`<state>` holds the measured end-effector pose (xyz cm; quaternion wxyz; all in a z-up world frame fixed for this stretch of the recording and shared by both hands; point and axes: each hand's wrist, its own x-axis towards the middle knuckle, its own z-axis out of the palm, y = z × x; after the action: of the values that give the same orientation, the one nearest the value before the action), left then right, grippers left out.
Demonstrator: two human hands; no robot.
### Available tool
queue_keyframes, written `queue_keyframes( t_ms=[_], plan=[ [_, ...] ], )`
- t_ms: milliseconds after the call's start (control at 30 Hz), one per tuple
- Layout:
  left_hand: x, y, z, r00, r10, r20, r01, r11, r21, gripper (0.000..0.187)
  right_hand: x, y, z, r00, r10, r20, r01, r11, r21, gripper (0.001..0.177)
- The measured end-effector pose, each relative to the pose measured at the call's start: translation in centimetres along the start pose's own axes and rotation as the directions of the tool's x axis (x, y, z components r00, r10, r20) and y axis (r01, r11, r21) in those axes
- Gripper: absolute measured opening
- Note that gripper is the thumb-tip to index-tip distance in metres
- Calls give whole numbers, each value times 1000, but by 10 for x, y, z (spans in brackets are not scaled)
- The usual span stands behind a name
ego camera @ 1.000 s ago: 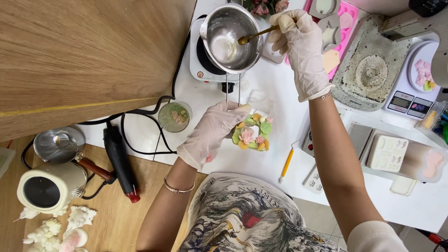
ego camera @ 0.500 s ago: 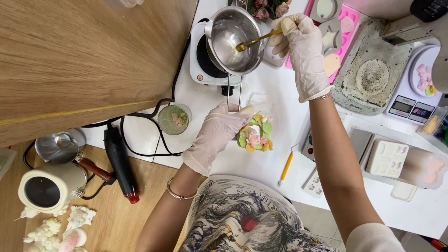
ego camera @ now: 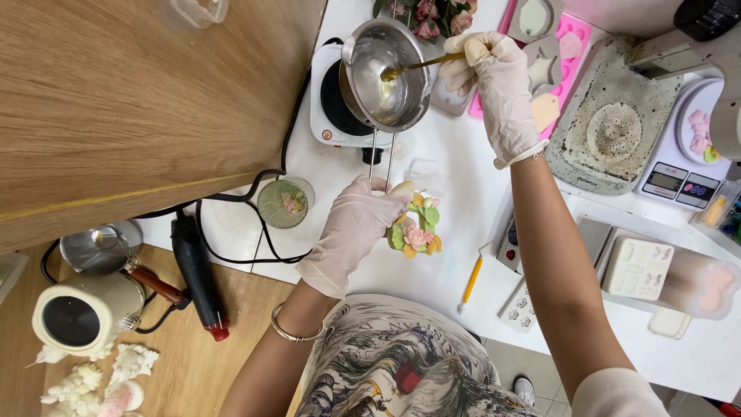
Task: Decorating a wreath-shaped candle with small wax floral elements using melted wax as adhesive.
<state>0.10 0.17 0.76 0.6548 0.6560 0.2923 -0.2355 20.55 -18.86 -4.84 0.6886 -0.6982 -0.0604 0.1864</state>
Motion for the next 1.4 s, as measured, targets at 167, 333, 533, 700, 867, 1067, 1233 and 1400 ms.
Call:
queue_keyframes(
  t_ms=[167, 333, 533, 700, 867, 1067, 1233, 1400],
  plan=[
    [-5, 17, 1, 996, -74, -42, 77, 994, 81, 57, -7, 2, -2, 1000, 15, -10, -14, 998, 66, 25],
    [-6, 20, 1, 993, -79, -91, 96, 976, 197, 60, -7, 7, -3, 1000, 8, -6, -7, 992, 122, 27],
    [-6, 21, 0, 992, -84, -93, 101, 975, 196, 60, -5, 1, -2, 999, 2, -37, 2, 994, 106, 25],
    [-8, 23, -2, 989, -115, -95, 128, 980, 151, 57, -2, -4, -2, 998, 2, -58, -5, 999, -42, 23],
    [-6, 19, -4, 991, -80, -103, 96, 982, 162, 56, -9, -2, 1, 994, 70, -81, -70, 998, 5, 22],
    [-11, 27, -6, 990, -135, -42, 134, 991, -23, 47, -20, -2, 6, 991, 113, -68, -102, 983, 155, 27],
    [-10, 15, -13, 990, -139, -37, 128, 968, -218, 40, -23, 4, -3, 985, 164, -62, -145, 961, 235, 30],
    [-7, 2, -28, 984, -169, -52, 146, 942, -303, 38, -36, -14, -1, 989, 93, -111, -66, 972, 227, 33]
  ],
)
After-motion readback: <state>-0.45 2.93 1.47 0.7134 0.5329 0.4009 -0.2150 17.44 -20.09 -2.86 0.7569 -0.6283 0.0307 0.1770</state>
